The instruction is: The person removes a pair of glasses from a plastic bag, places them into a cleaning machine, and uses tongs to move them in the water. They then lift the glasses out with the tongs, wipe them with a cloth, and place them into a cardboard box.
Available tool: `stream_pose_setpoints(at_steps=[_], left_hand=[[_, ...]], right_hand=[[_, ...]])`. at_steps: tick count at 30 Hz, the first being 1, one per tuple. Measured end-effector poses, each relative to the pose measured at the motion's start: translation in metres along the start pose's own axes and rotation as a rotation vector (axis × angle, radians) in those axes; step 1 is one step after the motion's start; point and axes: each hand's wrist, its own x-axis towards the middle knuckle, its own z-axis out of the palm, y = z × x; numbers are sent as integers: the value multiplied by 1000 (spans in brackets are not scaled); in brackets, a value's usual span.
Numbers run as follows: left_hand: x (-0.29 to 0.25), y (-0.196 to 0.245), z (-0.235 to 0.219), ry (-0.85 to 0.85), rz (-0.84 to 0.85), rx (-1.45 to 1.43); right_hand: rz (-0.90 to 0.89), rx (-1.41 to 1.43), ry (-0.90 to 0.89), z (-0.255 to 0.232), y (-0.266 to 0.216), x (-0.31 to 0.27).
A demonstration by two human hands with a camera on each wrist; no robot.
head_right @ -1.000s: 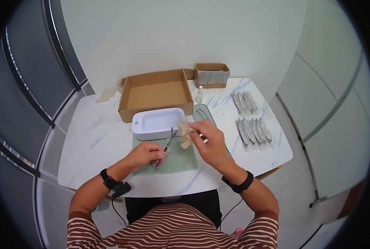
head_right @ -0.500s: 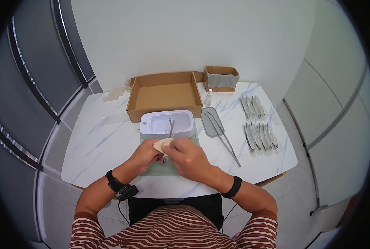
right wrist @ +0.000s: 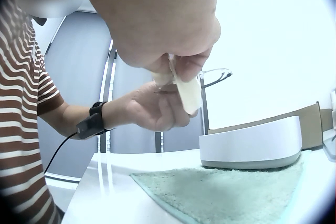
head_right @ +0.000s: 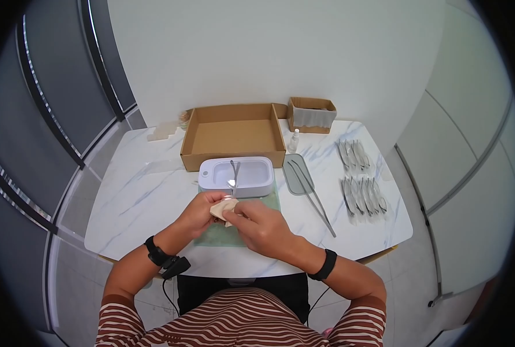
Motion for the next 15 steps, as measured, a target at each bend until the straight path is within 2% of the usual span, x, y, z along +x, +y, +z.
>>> stream_pose_setpoints(at_steps=[3, 6, 8, 12, 15], left_hand=[[-1, -5, -3, -44, 21, 67], [-6, -3, -5, -68, 52, 112], [-9, -3, -3, -95, 72, 162], [-8, -2, -5, -129, 36, 213], [-8, -2, -6, -118, 14, 214]], right_hand=[[-3, -16, -83, -1, 4, 3], [-4, -45, -52, -9, 13, 12], [79, -71, 89, -15, 26, 23], [190, -51, 63, -15, 42, 24], [204, -37, 58, -12, 45, 22]])
